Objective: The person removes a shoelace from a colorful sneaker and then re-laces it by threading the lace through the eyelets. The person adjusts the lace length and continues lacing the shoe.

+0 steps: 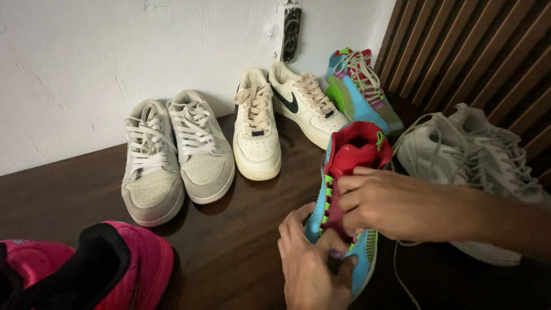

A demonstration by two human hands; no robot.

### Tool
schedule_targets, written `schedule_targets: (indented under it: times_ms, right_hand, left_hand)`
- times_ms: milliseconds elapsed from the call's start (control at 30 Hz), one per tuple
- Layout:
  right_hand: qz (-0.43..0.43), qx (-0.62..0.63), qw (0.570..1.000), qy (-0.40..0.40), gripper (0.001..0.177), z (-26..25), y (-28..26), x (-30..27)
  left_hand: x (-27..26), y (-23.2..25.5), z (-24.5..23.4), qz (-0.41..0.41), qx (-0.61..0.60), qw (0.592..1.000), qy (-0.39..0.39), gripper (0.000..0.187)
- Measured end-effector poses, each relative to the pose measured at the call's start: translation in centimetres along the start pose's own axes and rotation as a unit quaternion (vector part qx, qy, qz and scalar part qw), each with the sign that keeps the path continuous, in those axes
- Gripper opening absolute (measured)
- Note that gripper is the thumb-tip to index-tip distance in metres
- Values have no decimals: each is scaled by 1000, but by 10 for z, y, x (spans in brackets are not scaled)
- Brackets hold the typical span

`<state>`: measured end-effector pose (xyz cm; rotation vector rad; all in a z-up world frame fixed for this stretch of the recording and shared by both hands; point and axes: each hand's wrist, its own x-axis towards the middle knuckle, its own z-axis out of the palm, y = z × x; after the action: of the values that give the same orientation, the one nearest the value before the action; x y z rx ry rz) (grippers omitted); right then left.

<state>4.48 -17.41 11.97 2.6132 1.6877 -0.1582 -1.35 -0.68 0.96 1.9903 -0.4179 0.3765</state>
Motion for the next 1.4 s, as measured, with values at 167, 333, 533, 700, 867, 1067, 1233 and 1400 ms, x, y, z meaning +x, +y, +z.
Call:
schedule_targets:
  times_ms: [167,333,533,700,867,1067,1233,1400]
  right_hand:
    - [7,12,998,-53,12,-6,1,10]
    - [5,81,995,-58,5,-6,7,15]
    - [-32,88,992,-79,5,-3,13,22]
    - [-14,16,989,-143,10,-2,9,25]
    - [-6,19,989,-146,4,-1,5,25]
    - [-21,14,994,-107,4,1,6,22]
    - [13,39,996,-76,11,4,7,19]
    - [-21,47,994,-98,8,4,13,22]
  left_hand:
    - [1,2,-1,-8,2,1000,-1,35]
    - [2,0,-2,-19,3,1000,-21,34]
    - [3,0,-2,-32,-14,999,-19,32]
    - [5,-1,-2,-44,-16,999,-24,33]
    - [3,-8,2,-57,-21,998,-18,34]
    - [8,-15,4,-22,-19,1000,4,25]
    - [20,-11,-3,-132,4,986,-104,28]
    - [21,1,-7,-184,3,976,-119,27]
